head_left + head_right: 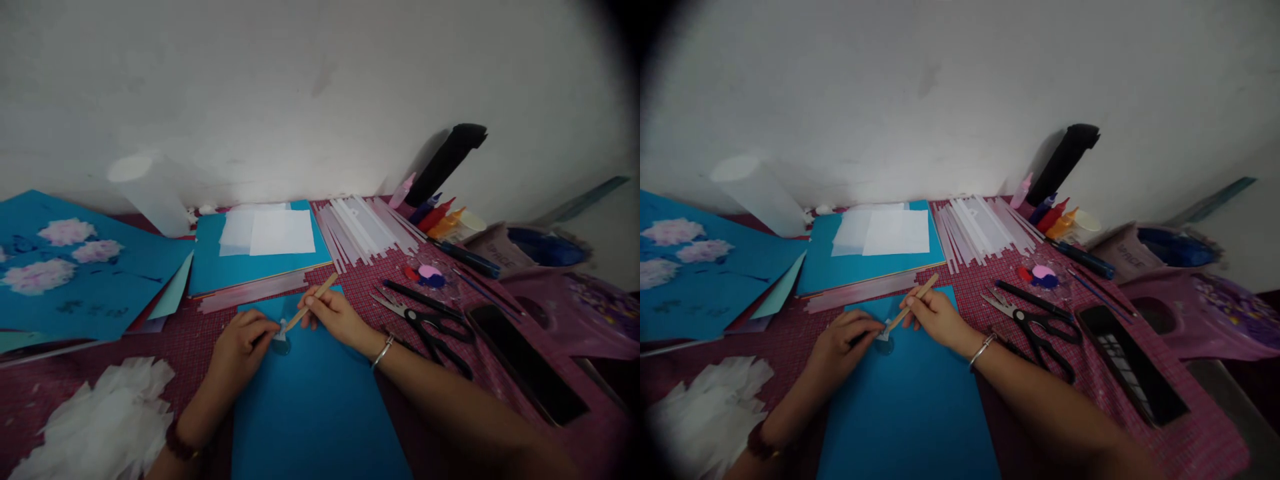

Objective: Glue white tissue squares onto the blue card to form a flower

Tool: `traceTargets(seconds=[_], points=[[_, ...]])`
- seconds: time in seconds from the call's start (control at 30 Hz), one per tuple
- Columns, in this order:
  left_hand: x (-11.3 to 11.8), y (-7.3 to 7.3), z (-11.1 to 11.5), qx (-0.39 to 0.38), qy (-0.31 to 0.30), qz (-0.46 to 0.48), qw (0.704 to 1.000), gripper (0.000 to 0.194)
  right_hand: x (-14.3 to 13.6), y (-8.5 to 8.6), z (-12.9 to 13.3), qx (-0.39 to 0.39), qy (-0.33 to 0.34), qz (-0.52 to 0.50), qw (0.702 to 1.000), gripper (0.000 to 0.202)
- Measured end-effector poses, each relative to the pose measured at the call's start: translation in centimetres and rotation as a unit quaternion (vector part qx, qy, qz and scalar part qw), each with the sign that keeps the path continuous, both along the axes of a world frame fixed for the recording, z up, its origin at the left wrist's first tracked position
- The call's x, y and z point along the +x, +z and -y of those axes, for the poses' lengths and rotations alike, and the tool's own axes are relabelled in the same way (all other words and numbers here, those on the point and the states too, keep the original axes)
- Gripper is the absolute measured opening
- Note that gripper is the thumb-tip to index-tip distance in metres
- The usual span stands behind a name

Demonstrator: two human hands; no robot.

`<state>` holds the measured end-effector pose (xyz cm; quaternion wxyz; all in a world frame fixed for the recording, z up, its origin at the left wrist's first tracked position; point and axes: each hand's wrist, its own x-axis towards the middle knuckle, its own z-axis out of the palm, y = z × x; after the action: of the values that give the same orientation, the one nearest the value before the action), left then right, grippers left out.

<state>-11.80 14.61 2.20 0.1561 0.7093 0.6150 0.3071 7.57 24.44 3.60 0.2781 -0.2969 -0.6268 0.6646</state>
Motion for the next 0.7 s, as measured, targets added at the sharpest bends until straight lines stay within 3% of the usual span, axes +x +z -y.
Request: traceTargets(seconds=[0.27,0.43,0.7], points=[[-0.2,-0.1,-0.2,-0.015,-0.005,0.031,0.999,0.016,0.0,-0.3,0.0,0.034,0.006,0.019,0.999,0.024],[-1.2,0.4,0.1,-0.033,-0.029,0.090,0.995,0.027,0.0,-0.4,-0.1,0.045,0.004,0.028,0.999,0.023],[-0.6,1.2,0.0,-0.062,-0.027,0.096,0.993,0.012,-0.1,-0.5,-0.1,0.046,0.001,0.034,0.998,0.023]])
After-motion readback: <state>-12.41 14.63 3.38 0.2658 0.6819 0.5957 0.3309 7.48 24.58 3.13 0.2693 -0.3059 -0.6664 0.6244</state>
